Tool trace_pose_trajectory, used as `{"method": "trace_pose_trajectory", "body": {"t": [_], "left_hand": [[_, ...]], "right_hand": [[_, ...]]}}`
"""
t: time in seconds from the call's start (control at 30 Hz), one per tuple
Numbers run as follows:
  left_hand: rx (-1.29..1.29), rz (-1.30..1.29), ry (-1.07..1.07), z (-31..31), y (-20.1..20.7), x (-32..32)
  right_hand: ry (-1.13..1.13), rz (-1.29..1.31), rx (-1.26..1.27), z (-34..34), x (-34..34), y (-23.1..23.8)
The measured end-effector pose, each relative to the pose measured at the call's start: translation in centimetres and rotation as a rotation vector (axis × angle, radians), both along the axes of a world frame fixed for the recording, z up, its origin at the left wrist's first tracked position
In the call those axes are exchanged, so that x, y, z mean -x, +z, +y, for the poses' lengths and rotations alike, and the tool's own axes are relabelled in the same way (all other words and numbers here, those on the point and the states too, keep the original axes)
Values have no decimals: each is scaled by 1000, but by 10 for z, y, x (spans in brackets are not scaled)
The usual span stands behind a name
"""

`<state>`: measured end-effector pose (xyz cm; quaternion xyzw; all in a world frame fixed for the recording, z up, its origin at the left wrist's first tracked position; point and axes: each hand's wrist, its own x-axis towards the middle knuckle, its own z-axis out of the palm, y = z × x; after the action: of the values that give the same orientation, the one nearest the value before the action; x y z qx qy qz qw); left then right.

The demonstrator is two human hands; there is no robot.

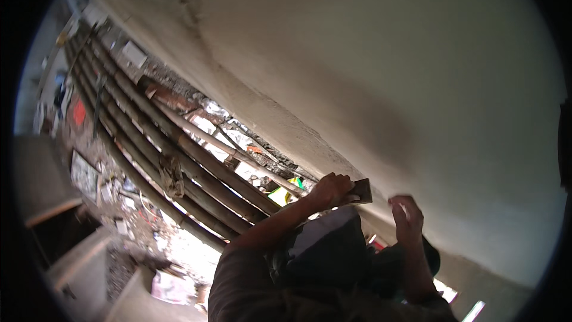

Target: The person smooths a freshly plastered wall using a yellow sponge and a cloth, repeatedly wiping and rubbing the surface to even out the finish. The person occasionally dips the sponge into a bucket of water and continues smoothing different sections of the wall.

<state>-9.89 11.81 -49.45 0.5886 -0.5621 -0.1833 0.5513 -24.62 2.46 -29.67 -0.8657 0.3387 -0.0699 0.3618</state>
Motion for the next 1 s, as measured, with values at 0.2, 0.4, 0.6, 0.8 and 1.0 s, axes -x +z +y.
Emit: {"method": "trace_pose_trajectory", "body": {"t": [0.2, 0.4, 0.6, 0.8, 1.0], "left_hand": [[-205, 60, -523, -38, 96, -13], [-562, -7, -787, -66, 193, -12], [-620, 75, -1047, -74, 229, 39], [-145, 16, -948, -120, 254, 61], [-220, -217, -1100, -128, 296, 82]], "right_hand": [[136, 101, -22, -15, 8, -7], [-26, -90, -389, -22, 53, 33], [-96, -144, -333, 3, 133, 84], [-907, -235, -91, 12, 258, 146], [-1402, -231, 620, -57, 424, 123]]}}
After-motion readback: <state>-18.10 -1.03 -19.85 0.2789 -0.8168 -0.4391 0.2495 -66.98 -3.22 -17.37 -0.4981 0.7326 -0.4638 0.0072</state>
